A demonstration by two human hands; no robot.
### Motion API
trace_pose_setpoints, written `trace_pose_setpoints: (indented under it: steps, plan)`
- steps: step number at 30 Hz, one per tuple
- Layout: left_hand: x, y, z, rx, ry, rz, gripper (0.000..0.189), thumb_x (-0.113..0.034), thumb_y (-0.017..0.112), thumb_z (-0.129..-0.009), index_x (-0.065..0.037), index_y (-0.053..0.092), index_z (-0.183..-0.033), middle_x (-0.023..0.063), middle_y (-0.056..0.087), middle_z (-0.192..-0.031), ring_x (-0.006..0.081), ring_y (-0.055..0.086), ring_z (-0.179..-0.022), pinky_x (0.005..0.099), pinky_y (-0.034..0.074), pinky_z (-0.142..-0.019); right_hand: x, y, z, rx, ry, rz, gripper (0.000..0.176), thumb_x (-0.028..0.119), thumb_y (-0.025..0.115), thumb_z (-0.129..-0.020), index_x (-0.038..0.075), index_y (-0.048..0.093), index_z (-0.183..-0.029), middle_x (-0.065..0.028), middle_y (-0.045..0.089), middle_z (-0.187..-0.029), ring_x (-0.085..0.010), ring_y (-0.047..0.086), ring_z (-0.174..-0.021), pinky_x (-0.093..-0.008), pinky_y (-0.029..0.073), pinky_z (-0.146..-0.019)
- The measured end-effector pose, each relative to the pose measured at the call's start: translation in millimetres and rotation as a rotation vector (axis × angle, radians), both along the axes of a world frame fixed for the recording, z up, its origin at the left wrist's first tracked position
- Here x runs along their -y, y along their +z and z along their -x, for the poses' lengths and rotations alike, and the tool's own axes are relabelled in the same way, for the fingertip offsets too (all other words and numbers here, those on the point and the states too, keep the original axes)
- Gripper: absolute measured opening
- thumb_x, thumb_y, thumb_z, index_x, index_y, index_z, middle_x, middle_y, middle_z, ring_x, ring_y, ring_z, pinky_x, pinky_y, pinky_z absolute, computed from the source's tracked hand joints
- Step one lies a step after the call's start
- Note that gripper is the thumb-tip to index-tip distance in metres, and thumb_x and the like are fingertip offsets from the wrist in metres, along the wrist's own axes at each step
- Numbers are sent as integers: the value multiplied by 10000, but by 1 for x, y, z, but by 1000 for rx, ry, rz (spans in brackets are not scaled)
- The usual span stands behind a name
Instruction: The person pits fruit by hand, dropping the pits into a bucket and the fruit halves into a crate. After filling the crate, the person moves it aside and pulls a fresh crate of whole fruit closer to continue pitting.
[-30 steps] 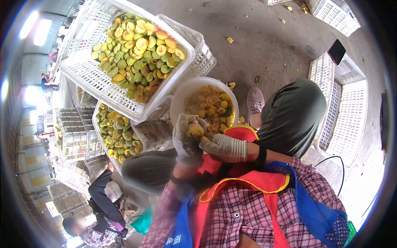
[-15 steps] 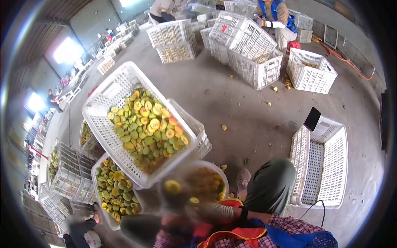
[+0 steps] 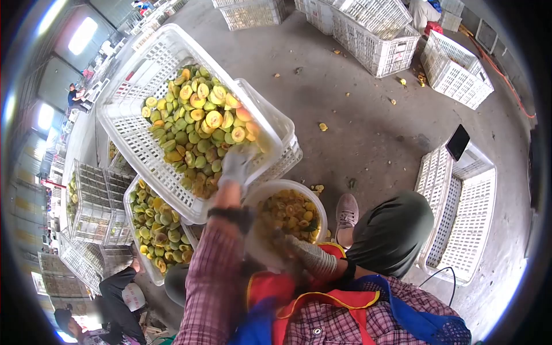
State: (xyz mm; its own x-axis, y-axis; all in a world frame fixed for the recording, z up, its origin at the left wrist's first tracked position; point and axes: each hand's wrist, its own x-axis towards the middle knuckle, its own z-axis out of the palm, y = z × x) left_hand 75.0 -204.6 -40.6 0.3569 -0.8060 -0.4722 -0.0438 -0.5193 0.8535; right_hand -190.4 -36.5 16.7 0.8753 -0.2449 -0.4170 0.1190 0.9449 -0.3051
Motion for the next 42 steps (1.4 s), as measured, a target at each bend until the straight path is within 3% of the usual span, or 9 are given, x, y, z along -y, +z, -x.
trace_pose_setpoints:
  steps: [2,6,10,17,23,28,31,33,42]
  plan:
    - [33,-25,13,683,-361,-124,465,-296,637,-860,-40,537,-1234,90,618,-1124,236,588,-963,328,469,-835,0,9,-6,-32,-105,56,357,413,446,-985,93,488,-834,9,480,-701,-117,467,-625,-234,410,-618]
    - [38,-27,37,563,-191,-197,507,-248,648,-857,-28,474,-1279,98,596,-1172,236,577,-1006,319,467,-838,-14,-50,-22,-105,-328,700,454,586,488,-905,137,543,-942,26,465,-622,-93,383,-411,-222,320,-378]
    - [28,-22,49,-207,204,116,341,-69,656,-835,7,553,-1151,124,628,-1020,190,624,-827,309,558,-662,-8,-48,-14,-90,-122,21,454,578,462,-921,129,531,-906,27,437,-594,-101,374,-407,-238,327,-391]
    - [23,-18,29,479,-185,137,554,-261,747,-708,14,544,-1143,225,639,-1036,349,625,-937,401,493,-787,-13,-72,-14,-62,-247,84,491,601,461,-906,124,566,-959,-47,510,-582,-191,488,-420,-322,384,-379]
    - [-52,-69,25,64,-121,628,600,-250,790,-705,-37,480,-1171,189,583,-1017,322,592,-953,390,466,-867,-18,-76,-19,-283,-498,201,366,447,537,-932,102,521,-1054,-52,558,-719,-156,515,-485,-288,442,-427]
    - [-199,26,84,682,-471,313,633,-203,758,-743,-46,447,-1271,175,519,-1144,311,578,-995,412,467,-884,-9,-103,-26,-278,-567,524,241,254,579,-930,83,506,-1083,-39,563,-804,-134,499,-467,-262,431,-401]
    - [-227,32,86,512,-477,564,619,-276,703,-795,-35,444,-1304,141,556,-1135,261,588,-974,385,477,-862,-11,-73,-28,-323,-488,631,336,130,585,-915,59,482,-1227,-41,610,-910,-107,595,-718,-243,502,-572]
    - [-235,68,85,-506,-128,273,548,-314,647,-870,-25,456,-1295,122,574,-1146,207,593,-1014,306,505,-792,-14,-54,-21,-297,-386,546,341,131,587,-913,59,480,-1230,-35,602,-931,-98,587,-760,-236,497,-613]
    - [-227,36,86,-1051,356,325,387,-302,516,-966,-74,448,-1272,104,574,-1145,188,578,-994,334,513,-829,-27,-58,-17,-212,-451,526,188,139,552,-937,50,516,-1099,-6,553,-849,-100,547,-720,-235,461,-613]
